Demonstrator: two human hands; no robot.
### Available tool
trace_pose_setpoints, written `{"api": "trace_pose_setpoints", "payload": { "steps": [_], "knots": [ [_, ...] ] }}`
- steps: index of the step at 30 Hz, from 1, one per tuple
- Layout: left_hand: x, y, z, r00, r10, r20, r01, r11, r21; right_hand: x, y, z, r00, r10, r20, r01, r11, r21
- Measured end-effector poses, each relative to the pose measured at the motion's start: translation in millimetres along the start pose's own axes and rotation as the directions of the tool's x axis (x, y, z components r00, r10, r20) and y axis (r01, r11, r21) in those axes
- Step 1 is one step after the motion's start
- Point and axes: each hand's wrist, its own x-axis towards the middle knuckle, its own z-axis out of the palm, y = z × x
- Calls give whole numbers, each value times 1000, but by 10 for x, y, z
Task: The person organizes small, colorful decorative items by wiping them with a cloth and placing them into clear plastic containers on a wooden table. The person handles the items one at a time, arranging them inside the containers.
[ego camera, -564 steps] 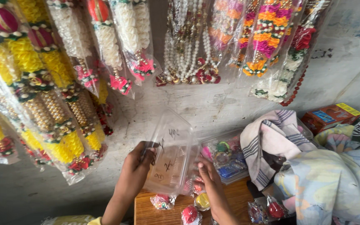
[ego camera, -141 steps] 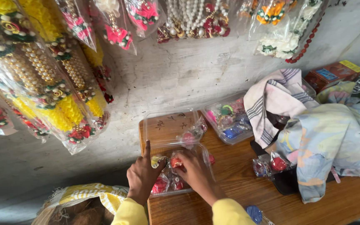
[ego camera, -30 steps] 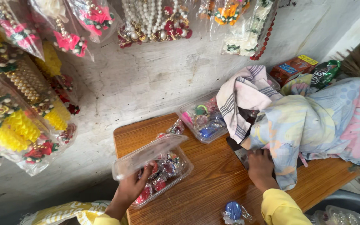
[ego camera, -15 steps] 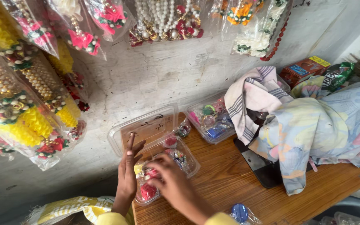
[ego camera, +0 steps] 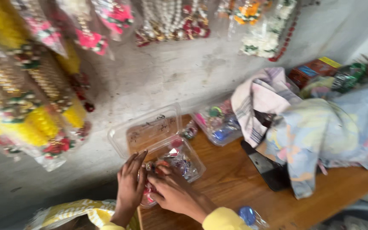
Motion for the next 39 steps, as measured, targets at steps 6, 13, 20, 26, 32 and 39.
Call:
{"api": "trace_pose_setpoints", "payload": {
  "steps": [6, 13, 20, 26, 32, 39],
  "knots": [
    [19, 36, 124, 996, 63, 67, -71, 991, 112, -901, 24, -894, 856, 472, -211, -505, 849, -152],
    [123, 140, 140, 949, -38, 312, -45, 966, 254, -1850, 434, -986, 79, 955, 287, -820, 226, -526],
    [195, 193, 87, 914, -110, 390, -24, 946, 323, -946, 111, -699, 709, 682, -176, -677, 729, 100],
    [138, 101, 119, 935, -67, 347, -40, 956, 290, 9, 69, -359, 841, 540, 40, -541, 841, -1],
    [105, -21, 184, 959, 73, 274, -132, 970, 202, -25, 119, -251, 885, 464, 47, -466, 883, 48],
    [108, 141, 290, 956, -88, 280, 7, 960, 279, -18, 253, 144, 910, 407, -74, -410, 912, -23]
  ]
}}
